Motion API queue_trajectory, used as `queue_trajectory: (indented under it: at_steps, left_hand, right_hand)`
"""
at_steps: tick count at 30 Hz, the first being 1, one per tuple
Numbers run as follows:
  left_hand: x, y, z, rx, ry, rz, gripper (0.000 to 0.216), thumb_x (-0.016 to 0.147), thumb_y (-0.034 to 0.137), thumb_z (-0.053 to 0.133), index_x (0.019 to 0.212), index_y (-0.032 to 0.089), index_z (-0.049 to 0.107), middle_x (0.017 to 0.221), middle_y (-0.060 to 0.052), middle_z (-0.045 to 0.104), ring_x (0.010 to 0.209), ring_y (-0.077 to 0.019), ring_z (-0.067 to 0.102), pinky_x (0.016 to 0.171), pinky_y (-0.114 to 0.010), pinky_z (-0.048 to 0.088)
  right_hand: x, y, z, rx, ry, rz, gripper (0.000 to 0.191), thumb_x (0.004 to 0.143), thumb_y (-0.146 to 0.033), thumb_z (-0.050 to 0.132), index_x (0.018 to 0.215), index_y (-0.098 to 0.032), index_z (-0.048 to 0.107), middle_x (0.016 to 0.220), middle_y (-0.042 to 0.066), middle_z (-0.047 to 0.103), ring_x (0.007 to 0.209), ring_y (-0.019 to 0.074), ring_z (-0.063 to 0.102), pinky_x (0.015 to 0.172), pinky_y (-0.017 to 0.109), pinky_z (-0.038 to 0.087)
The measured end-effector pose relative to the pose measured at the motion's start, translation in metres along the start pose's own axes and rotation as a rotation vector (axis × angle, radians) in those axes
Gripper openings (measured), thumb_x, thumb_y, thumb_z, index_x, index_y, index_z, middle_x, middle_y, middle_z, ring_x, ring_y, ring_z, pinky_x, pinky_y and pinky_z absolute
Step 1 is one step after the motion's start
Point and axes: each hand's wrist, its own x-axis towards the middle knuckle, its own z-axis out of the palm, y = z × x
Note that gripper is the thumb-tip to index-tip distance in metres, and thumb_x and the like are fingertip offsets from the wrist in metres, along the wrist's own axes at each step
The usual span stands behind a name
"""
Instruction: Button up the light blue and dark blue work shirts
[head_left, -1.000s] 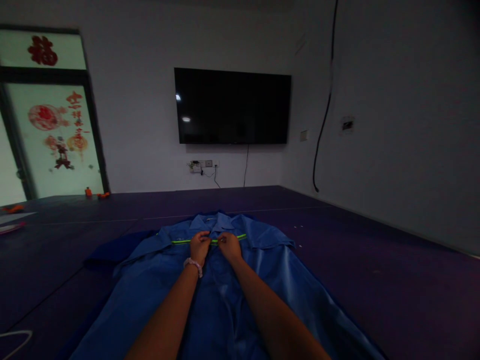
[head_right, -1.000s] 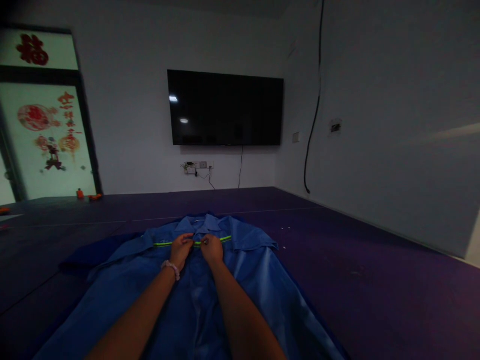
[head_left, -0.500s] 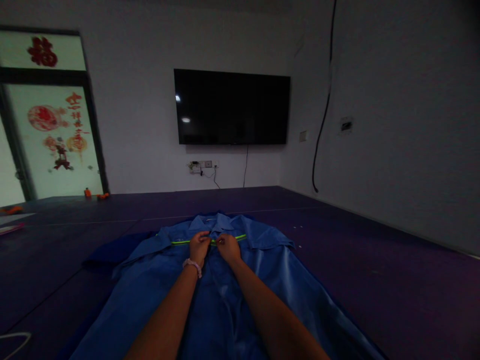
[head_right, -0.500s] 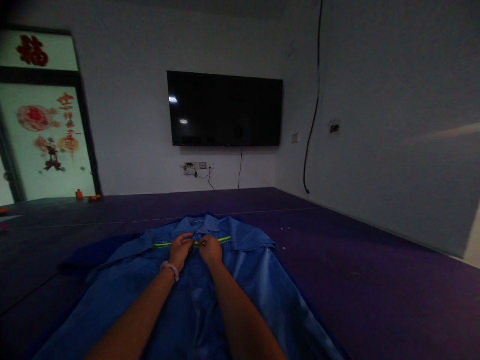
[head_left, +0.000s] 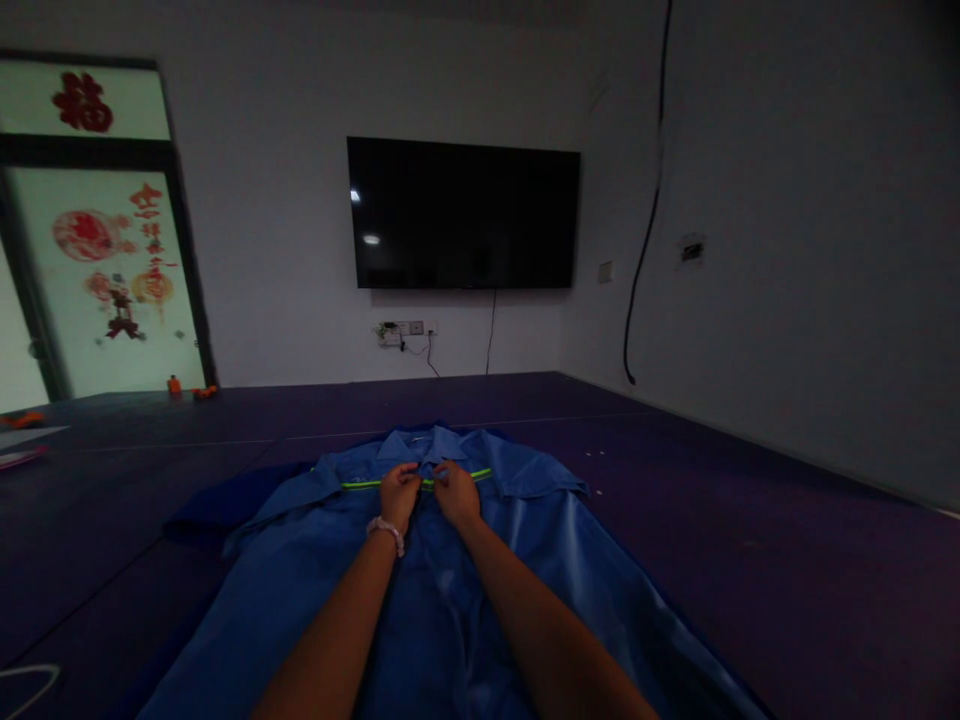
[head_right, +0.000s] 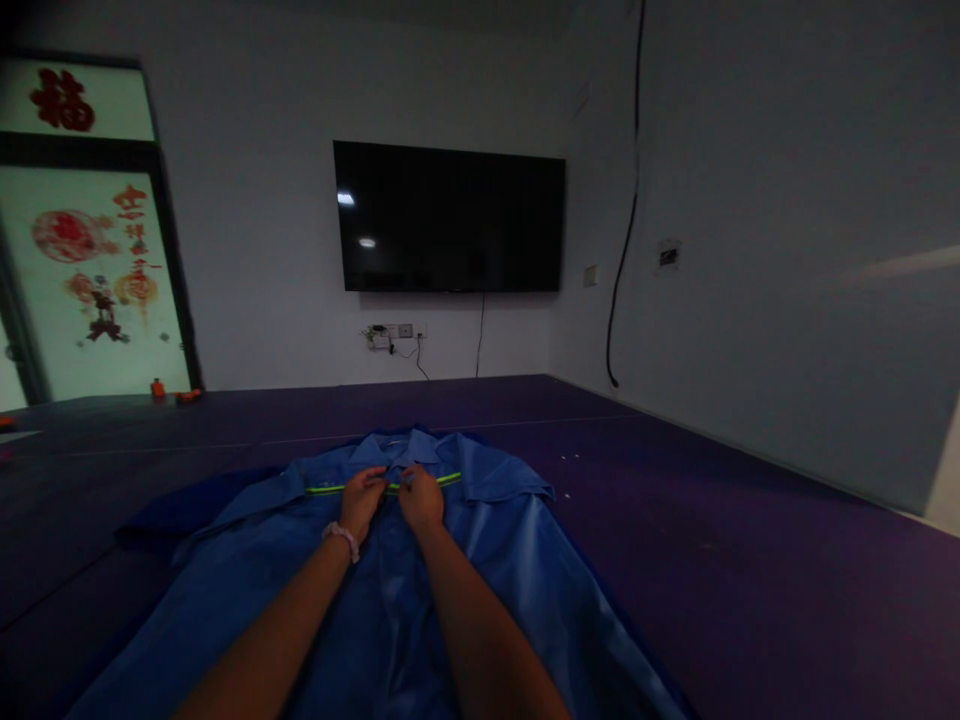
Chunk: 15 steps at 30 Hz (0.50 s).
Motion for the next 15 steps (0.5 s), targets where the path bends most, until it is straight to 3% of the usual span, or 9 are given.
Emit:
queue_trajectory:
  at_steps: [4,15]
  left_hand:
    - [0.0001,-0.0008,-0.0002,0.027,0.0,0.014,0.031,0.062,0.017,0.059,0.091,0.012,0.065,0.051,0.005,0.054,0.039,-0.0069,0.045,0.042,-0.018,0.034]
    - [0.0061,-0.0087,0.0008,0.056,-0.015,0.071,0.03,0.058,0.012,0.062,0.088,0.012,0.065,0.055,0.003,0.059,0.049,-0.0097,0.053,0.05,-0.019,0.041]
  right_hand:
    - [-0.0011,-0.0004,0.0004,0.001,-0.026,-0.042,0.034,0.078,-0.013,0.05,0.11,-0.022,0.059,0.076,0.001,0.068,0.068,0.0133,0.061,0.059,0.019,0.038]
    - [0.0011,0.0023,0.0027,-0.016,-0.091,-0.024,0.027,0.081,-0.014,0.048,0.105,-0.021,0.06,0.081,0.002,0.068,0.073,0.0129,0.062,0.059,0.019,0.038]
